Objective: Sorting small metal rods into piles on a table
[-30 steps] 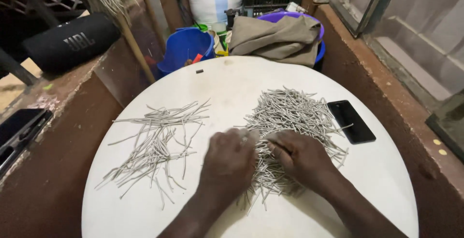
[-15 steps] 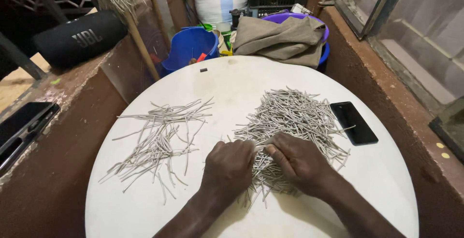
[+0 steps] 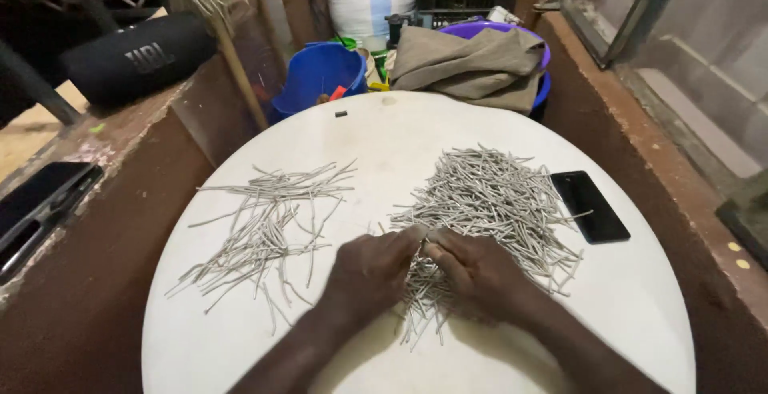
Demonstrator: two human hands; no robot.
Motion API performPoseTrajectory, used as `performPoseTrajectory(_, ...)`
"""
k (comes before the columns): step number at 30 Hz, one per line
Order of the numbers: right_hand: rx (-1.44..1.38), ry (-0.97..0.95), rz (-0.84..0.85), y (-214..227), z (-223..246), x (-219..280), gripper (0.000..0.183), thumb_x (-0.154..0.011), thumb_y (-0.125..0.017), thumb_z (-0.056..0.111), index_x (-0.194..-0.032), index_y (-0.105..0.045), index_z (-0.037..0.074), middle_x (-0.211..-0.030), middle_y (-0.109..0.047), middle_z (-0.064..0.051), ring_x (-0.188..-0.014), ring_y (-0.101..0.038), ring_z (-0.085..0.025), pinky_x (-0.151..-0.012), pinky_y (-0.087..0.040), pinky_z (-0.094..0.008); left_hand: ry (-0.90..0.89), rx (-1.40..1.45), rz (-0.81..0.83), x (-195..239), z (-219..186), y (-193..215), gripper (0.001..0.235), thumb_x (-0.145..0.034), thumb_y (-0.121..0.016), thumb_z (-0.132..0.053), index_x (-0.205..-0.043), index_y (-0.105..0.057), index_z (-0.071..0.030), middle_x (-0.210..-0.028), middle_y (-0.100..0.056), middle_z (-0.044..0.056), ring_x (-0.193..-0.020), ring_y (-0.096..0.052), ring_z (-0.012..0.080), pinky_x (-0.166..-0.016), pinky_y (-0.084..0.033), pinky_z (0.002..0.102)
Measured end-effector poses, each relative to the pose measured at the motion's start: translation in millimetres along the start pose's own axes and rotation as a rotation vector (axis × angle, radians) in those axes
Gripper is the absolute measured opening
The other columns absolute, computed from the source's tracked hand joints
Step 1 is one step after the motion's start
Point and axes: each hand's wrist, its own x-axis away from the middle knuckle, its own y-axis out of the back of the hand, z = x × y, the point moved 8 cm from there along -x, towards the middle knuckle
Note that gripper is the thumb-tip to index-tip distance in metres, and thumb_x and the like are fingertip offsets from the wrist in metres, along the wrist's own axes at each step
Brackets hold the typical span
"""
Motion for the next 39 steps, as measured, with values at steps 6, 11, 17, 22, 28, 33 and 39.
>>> performPoseTrajectory(6, 0.308, 0.277, 0.102, 22, 10, 12, 0.040, -0.104, -0.057, 0.046, -0.134, -0.075, 0.026, -0.092, -0.085, -0.007, -0.070, -0.077, -0.031, -0.059, -0.051, -0.042, -0.102, 0.120, 0.246, 3, -5, -3, 0.026, -0.102, -0.072, 0.000, -0.125, -0.070, -0.013, -0.065, -0.069, 0.005, -0.051, -0.065, 0.0216, -0.057, -0.059, 0.040)
performPoseTrajectory(11, 0.264, 0.024, -0.138, 9, 11, 12, 0.027, -0.102, -0.055, 0.047, -0.115, -0.077, 0.036, -0.064, -0.073, 0.003, -0.049, -0.066, -0.019, -0.049, -0.046, -0.040, 0.017, 0.014, -0.009, 5, -10, -5, 0.024, -0.101, -0.065, 0.004, -0.122, -0.065, -0.008, -0.071, -0.066, 0.005, -0.053, -0.061, 0.0208, -0.049, -0.053, 0.037)
performPoseTrajectory(17, -0.210, -0.264, -0.434, -12, 22, 20, 0.031, -0.108, -0.044, 0.037, -0.096, -0.067, 0.019, -0.077, -0.069, -0.002, -0.067, -0.063, -0.021, -0.060, -0.045, -0.041, 0.544, 0.202, -0.189, 6, -7, -13, 0.014, -0.105, -0.053, -0.018, -0.111, -0.065, -0.014, -0.074, -0.071, 0.006, -0.058, -0.067, 0.0277, -0.049, -0.052, 0.045)
performPoseTrajectory(22, -0.146, -0.090, -0.235, 5, -1, 7, 0.031, -0.108, -0.047, 0.038, -0.095, -0.069, 0.020, -0.064, -0.063, 0.001, -0.053, -0.057, -0.016, -0.049, -0.039, -0.035, 0.268, 0.142, -0.106, 15, 21, -9, 0.030, -0.098, -0.062, -0.005, -0.126, -0.065, -0.014, -0.093, -0.078, 0.011, -0.067, -0.073, 0.0315, -0.058, -0.060, 0.048)
performPoseTrajectory(28, 0.318, 0.078, 0.242, 4, 2, 12, 0.029, -0.104, -0.052, 0.053, -0.108, -0.074, 0.035, -0.086, -0.082, 0.001, -0.077, -0.076, -0.025, -0.065, -0.049, -0.041, -0.158, 0.205, 0.234, 2, -11, 4, 0.029, -0.097, -0.072, 0.005, -0.120, -0.073, -0.011, -0.075, -0.070, 0.006, -0.062, -0.065, 0.0264, -0.061, -0.048, 0.043)
performPoseTrajectory(33, -0.153, -0.147, -0.275, -15, 7, 12, 0.034, -0.105, -0.045, 0.045, -0.104, -0.073, 0.025, -0.082, -0.079, 0.001, -0.070, -0.072, -0.017, -0.063, -0.050, -0.036, 0.393, 0.116, -0.182, 32, 17, -32, 0.026, -0.109, -0.054, -0.021, -0.127, -0.068, -0.010, -0.108, -0.079, 0.012, -0.085, -0.076, 0.0373, -0.076, -0.060, 0.048)
performPoseTrajectory(39, -0.239, -0.310, -0.220, -18, 11, 9, 0.036, -0.104, -0.046, 0.041, -0.108, -0.079, 0.026, -0.090, -0.084, 0.001, -0.080, -0.079, -0.019, -0.069, -0.057, -0.036, 0.544, 0.201, -0.014, 25, 25, -30, 0.035, -0.107, -0.052, -0.043, -0.134, -0.065, -0.027, -0.099, -0.082, 0.007, -0.077, -0.078, 0.0323, -0.060, -0.061, 0.050)
